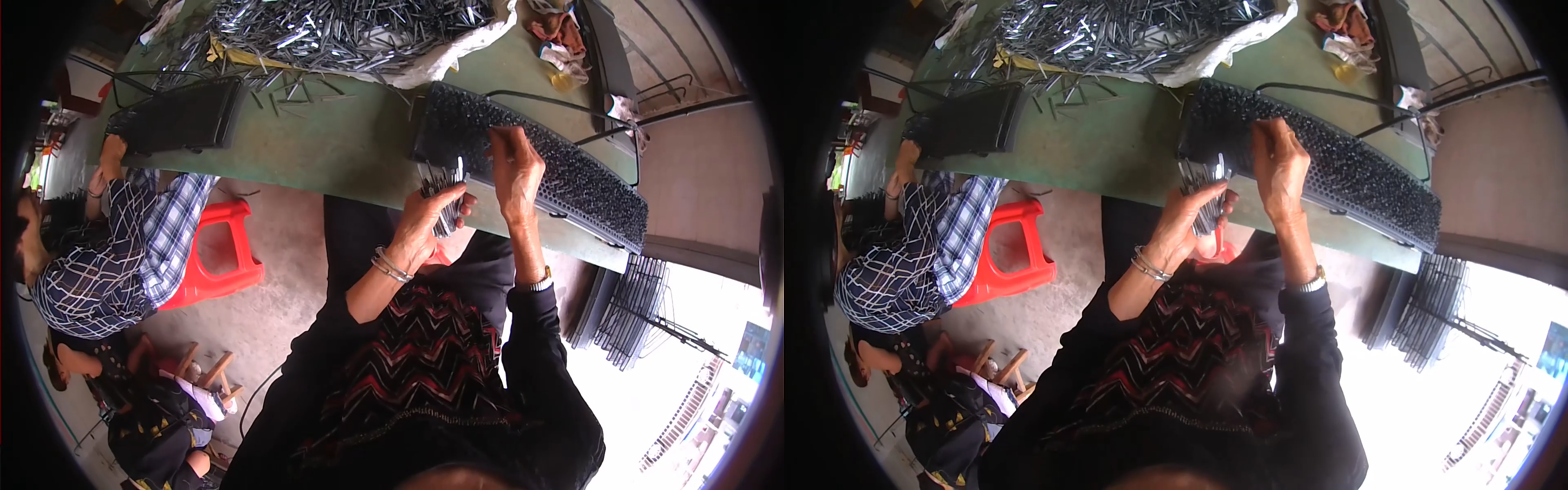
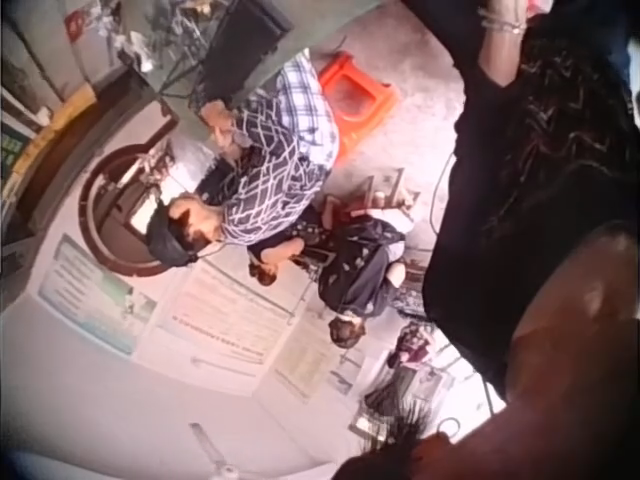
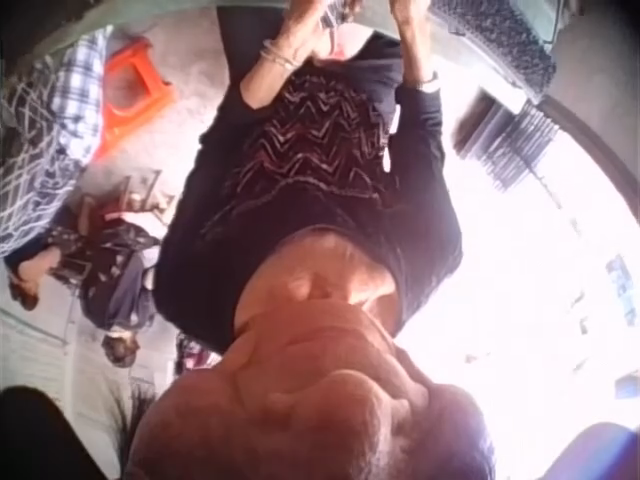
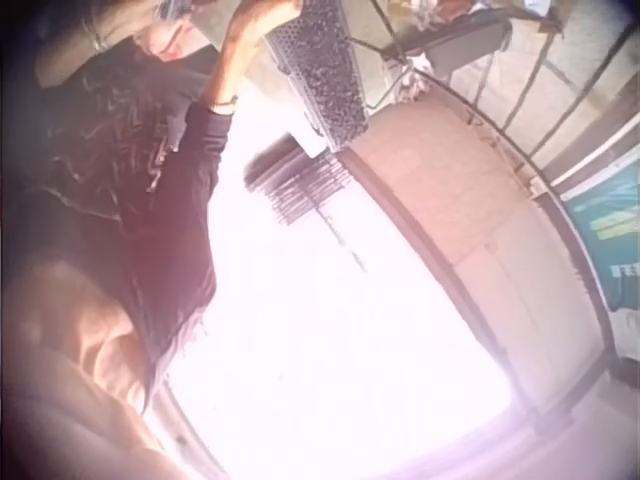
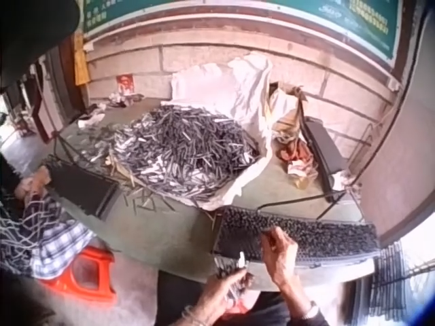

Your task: Inserting small metal pins or clips into a perforated metal frame on an assembly table.

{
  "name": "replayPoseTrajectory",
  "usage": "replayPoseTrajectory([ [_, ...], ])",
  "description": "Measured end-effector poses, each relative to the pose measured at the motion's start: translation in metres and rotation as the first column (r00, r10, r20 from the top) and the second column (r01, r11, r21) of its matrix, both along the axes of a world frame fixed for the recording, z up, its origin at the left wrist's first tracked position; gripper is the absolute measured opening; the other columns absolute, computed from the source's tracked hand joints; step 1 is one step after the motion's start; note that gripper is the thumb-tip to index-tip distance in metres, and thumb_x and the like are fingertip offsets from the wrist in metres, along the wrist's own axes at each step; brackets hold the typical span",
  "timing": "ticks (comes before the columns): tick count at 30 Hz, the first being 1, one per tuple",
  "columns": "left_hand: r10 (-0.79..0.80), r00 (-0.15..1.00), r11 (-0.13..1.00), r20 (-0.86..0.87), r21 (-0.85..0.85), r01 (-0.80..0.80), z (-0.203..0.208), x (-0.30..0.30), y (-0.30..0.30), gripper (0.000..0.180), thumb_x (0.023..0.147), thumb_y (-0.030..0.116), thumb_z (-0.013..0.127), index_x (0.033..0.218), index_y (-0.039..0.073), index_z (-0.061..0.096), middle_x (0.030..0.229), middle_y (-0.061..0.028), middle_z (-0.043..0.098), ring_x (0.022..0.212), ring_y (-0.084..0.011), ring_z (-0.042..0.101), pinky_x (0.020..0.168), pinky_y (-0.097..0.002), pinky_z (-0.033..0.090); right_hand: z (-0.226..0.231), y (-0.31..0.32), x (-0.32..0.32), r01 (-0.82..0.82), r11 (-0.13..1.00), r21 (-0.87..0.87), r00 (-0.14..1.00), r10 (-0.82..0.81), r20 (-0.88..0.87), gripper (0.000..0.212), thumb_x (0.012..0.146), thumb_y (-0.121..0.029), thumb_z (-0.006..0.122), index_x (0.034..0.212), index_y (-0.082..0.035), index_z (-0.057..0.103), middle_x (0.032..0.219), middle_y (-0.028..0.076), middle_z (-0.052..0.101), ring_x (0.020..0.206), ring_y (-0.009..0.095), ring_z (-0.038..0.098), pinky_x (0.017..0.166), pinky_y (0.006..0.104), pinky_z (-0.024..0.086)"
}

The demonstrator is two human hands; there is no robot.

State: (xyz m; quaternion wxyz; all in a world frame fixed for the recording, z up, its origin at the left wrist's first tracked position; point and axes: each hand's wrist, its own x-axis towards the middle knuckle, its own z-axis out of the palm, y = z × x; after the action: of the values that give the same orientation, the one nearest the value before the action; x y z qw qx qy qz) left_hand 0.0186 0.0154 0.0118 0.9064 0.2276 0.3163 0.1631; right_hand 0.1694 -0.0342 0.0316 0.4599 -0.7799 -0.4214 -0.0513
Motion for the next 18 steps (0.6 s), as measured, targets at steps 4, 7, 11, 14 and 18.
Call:
replayPoseTrajectory([
  [4, 0.002, 1.000, 1.000, 0.021, 0.026, -0.003, -0.0027, -0.0020, -0.0018, 0.018, 0.080, 0.014, 0.070, 0.089, 0.002, 0.061, 0.076, -0.0111, 0.067, 0.060, -0.0137, 0.059, 0.049, -0.0257, 0.046, 0.0031, -0.0009, -0.0043, 0.000, 1.000, -0.010, 0.999, -0.001, -0.055, 0.006, 0.085, -0.002, 0.061, 0.091, -0.003, 0.062, 0.072, 0.005, 0.064, 0.061, 0.010, 0.061, 0.056, 0.0230, 0.047],
  [7, -0.013, 1.000, 1.000, 0.004, -0.007, 0.013, -0.0032, -0.0052, -0.0009, 0.014, 0.083, 0.011, 0.066, 0.092, 0.003, 0.059, 0.076, -0.0104, 0.066, 0.061, -0.0136, 0.060, 0.049, -0.0258, 0.047, 0.0022, 0.0003, -0.0071, 0.015, 1.000, -0.024, 1.000, -0.015, 0.012, 0.007, 0.084, -0.002, 0.062, 0.090, -0.004, 0.062, 0.074, 0.006, 0.065, 0.063, 0.010, 0.062, 0.057, 0.0236, 0.047],
  [11, -0.014, 1.000, 1.000, 0.006, -0.014, 0.014, -0.0011, -0.0067, -0.0019, 0.015, 0.083, 0.011, 0.067, 0.092, 0.003, 0.059, 0.075, -0.0102, 0.065, 0.061, -0.0131, 0.059, 0.050, -0.0253, 0.047, 0.0028, 0.0008, -0.0078, 0.039, 0.999, 0.017, 0.998, -0.038, -0.043, 0.006, 0.084, -0.002, 0.063, 0.090, -0.004, 0.062, 0.075, 0.006, 0.065, 0.063, 0.010, 0.063, 0.058, 0.0242, 0.048],
  [14, -0.024, 1.000, 1.000, 0.002, -0.016, 0.024, -0.0011, -0.0067, -0.0024, 0.015, 0.083, 0.012, 0.067, 0.092, 0.003, 0.059, 0.076, -0.0101, 0.065, 0.061, -0.0132, 0.060, 0.051, -0.0254, 0.047, 0.0060, 0.0021, -0.0031, 0.040, 0.999, -0.021, 0.997, -0.041, -0.059, 0.006, 0.084, -0.003, 0.062, 0.090, -0.004, 0.062, 0.074, 0.006, 0.066, 0.064, 0.011, 0.063, 0.059, 0.0245, 0.048],
  [18, 0.000, 1.000, 1.000, 0.011, -0.024, 0.000, 0.0003, -0.0068, -0.0052, 0.016, 0.082, 0.012, 0.068, 0.090, 0.002, 0.060, 0.075, -0.0109, 0.066, 0.060, -0.0136, 0.059, 0.049, -0.0254, 0.047, 0.0072, -0.0004, -0.0036, 0.016, 0.998, -0.063, 0.999, -0.018, -0.036, 0.005, 0.086, -0.005, 0.061, 0.090, -0.004, 0.062, 0.075, 0.006, 0.066, 0.064, 0.011, 0.064, 0.060, 0.0247, 0.049],
])
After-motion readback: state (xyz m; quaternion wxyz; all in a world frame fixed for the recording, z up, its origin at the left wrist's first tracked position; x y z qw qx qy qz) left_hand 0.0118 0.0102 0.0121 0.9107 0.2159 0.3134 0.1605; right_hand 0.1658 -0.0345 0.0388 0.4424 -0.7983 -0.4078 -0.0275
